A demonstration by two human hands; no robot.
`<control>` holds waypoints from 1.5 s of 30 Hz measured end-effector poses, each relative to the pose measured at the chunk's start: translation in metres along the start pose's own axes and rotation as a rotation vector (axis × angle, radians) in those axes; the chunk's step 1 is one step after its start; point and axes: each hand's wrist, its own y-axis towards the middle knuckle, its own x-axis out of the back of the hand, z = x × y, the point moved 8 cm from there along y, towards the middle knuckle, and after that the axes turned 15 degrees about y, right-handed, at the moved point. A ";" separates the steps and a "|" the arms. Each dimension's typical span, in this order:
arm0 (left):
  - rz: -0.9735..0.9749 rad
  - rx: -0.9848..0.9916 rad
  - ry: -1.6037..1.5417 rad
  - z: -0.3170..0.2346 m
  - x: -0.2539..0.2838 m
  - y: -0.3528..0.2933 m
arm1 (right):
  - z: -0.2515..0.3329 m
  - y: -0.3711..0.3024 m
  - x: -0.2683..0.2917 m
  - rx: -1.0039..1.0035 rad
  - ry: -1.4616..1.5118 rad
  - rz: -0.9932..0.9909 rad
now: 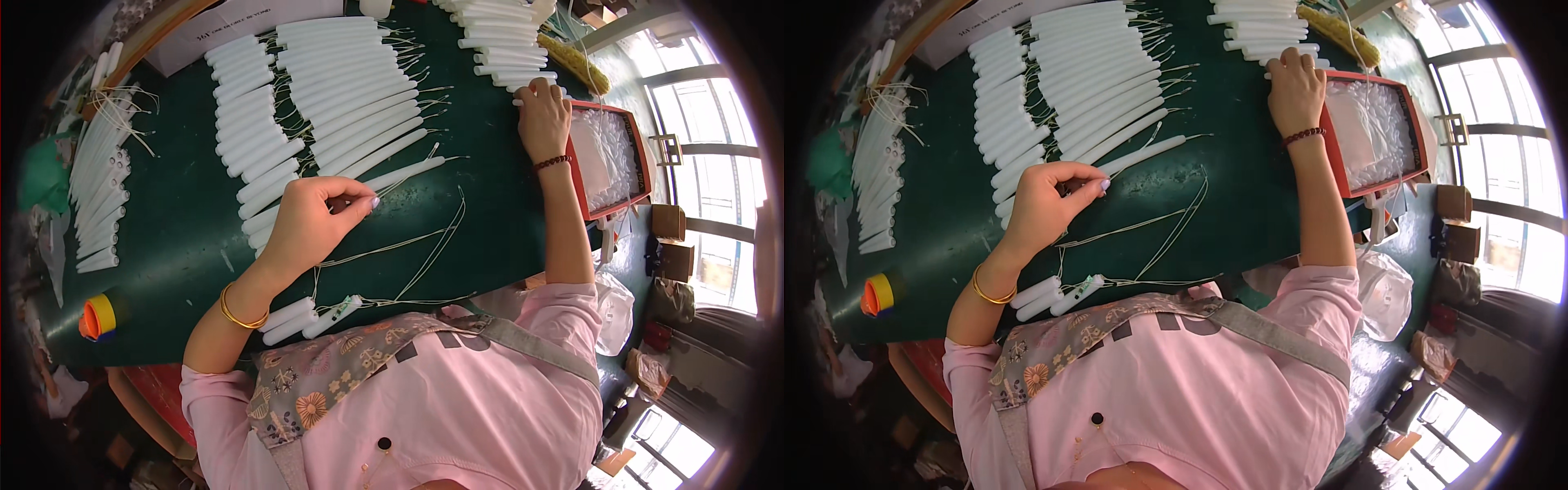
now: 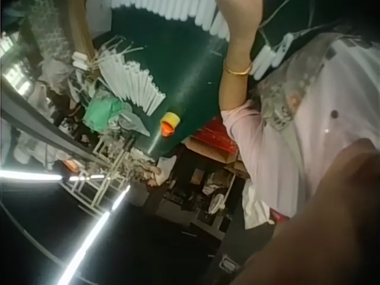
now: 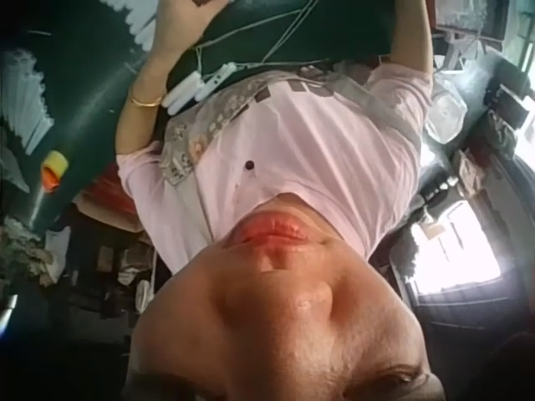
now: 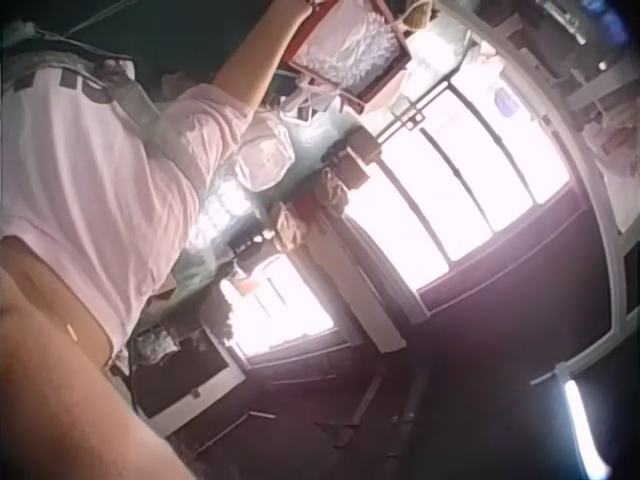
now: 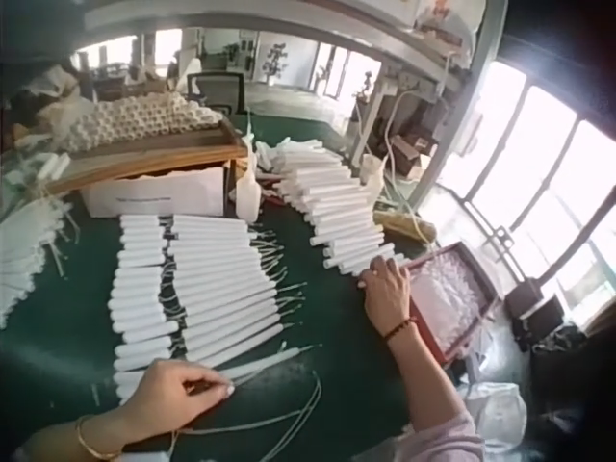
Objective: The recorder is seen assembling small white plastic components by attaching wires and using a hot glue gun at a factory workstation.
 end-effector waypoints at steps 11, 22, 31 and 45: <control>-0.002 -0.091 0.249 -0.014 -0.005 -0.005 | 0.024 -0.029 0.095 -0.353 1.580 -0.368; -0.145 -0.200 0.407 -0.024 0.016 -0.018 | 0.054 -0.067 0.033 -0.534 1.864 -0.127; -0.221 -0.267 0.903 -0.013 0.043 -0.089 | 0.127 -0.098 -0.005 -0.661 1.962 0.392; -0.028 -0.267 0.892 0.006 0.033 -0.093 | 0.140 -0.067 0.004 0.010 1.362 0.541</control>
